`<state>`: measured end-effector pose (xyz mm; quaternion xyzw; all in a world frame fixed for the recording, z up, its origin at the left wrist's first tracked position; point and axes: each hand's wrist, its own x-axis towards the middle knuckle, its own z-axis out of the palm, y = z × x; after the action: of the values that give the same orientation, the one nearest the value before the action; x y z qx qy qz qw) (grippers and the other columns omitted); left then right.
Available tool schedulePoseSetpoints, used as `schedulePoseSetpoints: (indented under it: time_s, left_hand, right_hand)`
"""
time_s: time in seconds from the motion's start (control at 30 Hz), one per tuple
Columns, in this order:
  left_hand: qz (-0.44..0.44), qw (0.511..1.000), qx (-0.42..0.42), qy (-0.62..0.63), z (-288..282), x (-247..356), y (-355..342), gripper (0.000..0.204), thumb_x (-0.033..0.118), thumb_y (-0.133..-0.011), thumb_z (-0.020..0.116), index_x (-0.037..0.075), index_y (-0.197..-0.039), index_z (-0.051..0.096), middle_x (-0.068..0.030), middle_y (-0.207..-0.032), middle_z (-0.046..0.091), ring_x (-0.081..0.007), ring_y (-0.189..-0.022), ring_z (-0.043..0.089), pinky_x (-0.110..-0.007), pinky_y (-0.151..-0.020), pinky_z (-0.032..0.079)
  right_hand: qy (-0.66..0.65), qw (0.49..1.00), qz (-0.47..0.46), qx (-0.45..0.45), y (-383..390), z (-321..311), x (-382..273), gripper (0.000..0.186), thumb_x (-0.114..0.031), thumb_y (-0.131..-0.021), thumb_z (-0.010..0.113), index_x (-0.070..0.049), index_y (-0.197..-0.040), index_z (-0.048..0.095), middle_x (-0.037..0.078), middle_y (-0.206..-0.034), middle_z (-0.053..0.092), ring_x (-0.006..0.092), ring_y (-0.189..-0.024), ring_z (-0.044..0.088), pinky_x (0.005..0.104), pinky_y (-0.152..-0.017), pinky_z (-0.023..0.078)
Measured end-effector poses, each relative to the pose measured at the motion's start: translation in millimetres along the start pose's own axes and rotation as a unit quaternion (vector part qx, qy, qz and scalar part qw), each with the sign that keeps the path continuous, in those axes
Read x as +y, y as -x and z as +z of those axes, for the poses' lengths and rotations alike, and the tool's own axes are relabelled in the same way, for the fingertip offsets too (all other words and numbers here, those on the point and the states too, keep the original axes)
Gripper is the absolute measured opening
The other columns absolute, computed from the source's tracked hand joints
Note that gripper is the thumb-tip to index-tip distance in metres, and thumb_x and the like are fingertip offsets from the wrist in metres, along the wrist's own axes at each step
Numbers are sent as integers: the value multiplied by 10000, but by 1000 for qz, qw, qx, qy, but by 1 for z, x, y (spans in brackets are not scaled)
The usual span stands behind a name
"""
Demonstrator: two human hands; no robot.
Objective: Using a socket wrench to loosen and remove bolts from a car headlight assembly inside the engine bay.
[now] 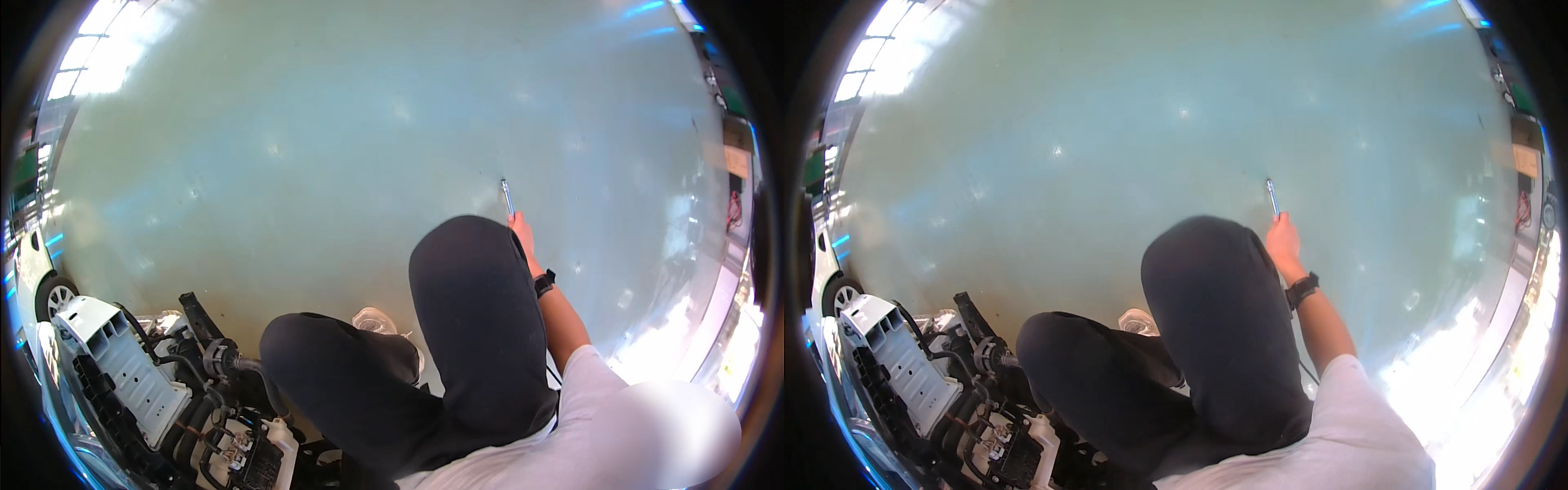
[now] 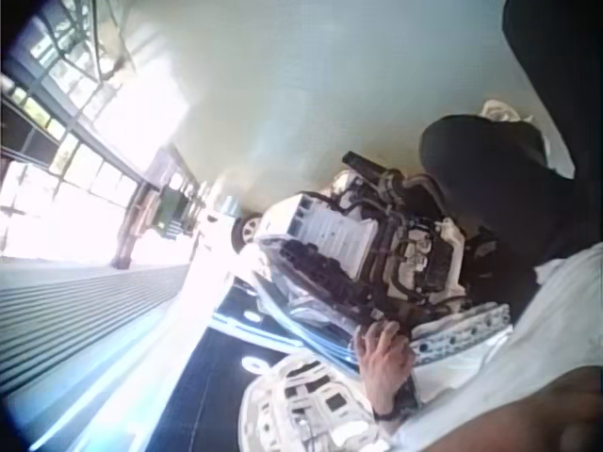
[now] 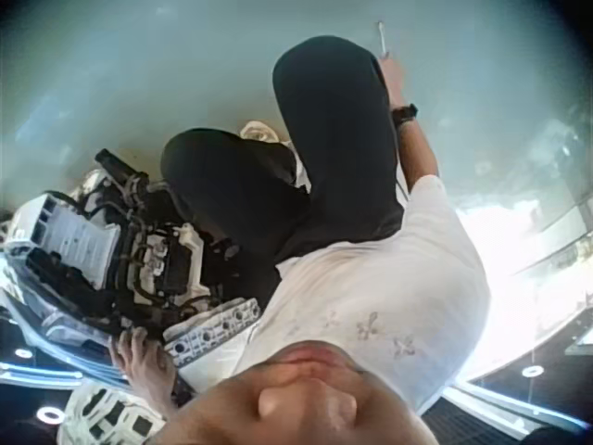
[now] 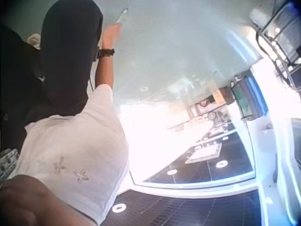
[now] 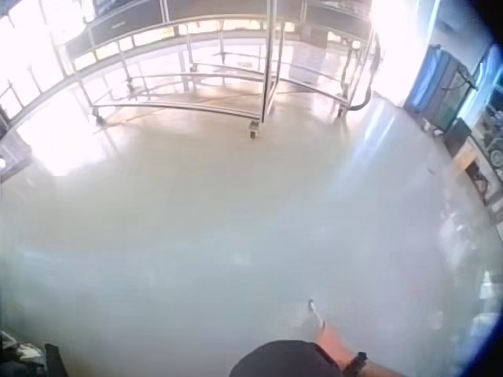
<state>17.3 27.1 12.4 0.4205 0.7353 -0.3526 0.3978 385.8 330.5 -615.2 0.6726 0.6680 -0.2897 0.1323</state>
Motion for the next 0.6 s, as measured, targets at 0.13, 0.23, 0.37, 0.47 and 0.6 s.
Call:
schedulePoseSetpoints:
  time_s: [0.13, 0.23, 0.37, 0.47, 0.6]
  left_hand:
    - [-9, 999, 30, 9, 3, 0, 4, 101, 115, -694, 619, 33, -750, 633, -112, -1123, 599, -363, -1173, 501, -587, -1099, 297]
    - [22, 998, 46, 23, 2, -1, 6, 105, 114, -695, 621, 28, -753, 636, -118, -1116, 604, -362, -1166, 501, -580, -1099, 299]
    - [30, 997, 58, 35, 0, 0, 6, 97, 102, -704, 628, 19, -756, 630, -126, -1103, 608, -361, -1150, 506, -567, -1094, 309]
    - [33, 996, 70, 49, -2, 1, 5, 88, 88, -725, 630, 10, -767, 628, -126, -1080, 616, -359, -1135, 515, -555, -1090, 313]
    - [31, 994, 71, 73, -7, 3, 2, 93, 81, -768, 636, 2, -818, 633, -113, -1044, 632, -355, -1118, 526, -536, -1086, 312]
  right_hand:
    - [-35, 999, -31, 26, -1, -2, 5, 267, -274, -1020, 419, -48, -1070, 553, 233, -840, 660, 458, -803, 625, 553, -699, 465]
    - [-148, 988, -45, 10, -2, -3, 26, 279, -272, -1012, 439, -42, -1021, 598, 205, -820, 661, 426, -764, 625, 509, -673, 462]
    - [-252, 964, -88, -20, 13, -4, 25, 206, -211, -993, 495, -43, -1001, 615, 86, -689, 574, 192, -620, 553, 356, -576, 420]
    - [-374, 919, -105, -65, 23, -12, 34, 156, -169, -985, 511, -45, -984, 605, 9, -658, 492, 92, -596, 456, 285, -551, 377]
    - [-411, 902, -113, -70, 54, -63, -8, 145, -175, -969, 544, -40, -982, 595, -24, -664, 458, 62, -606, 415, 255, -549, 357]
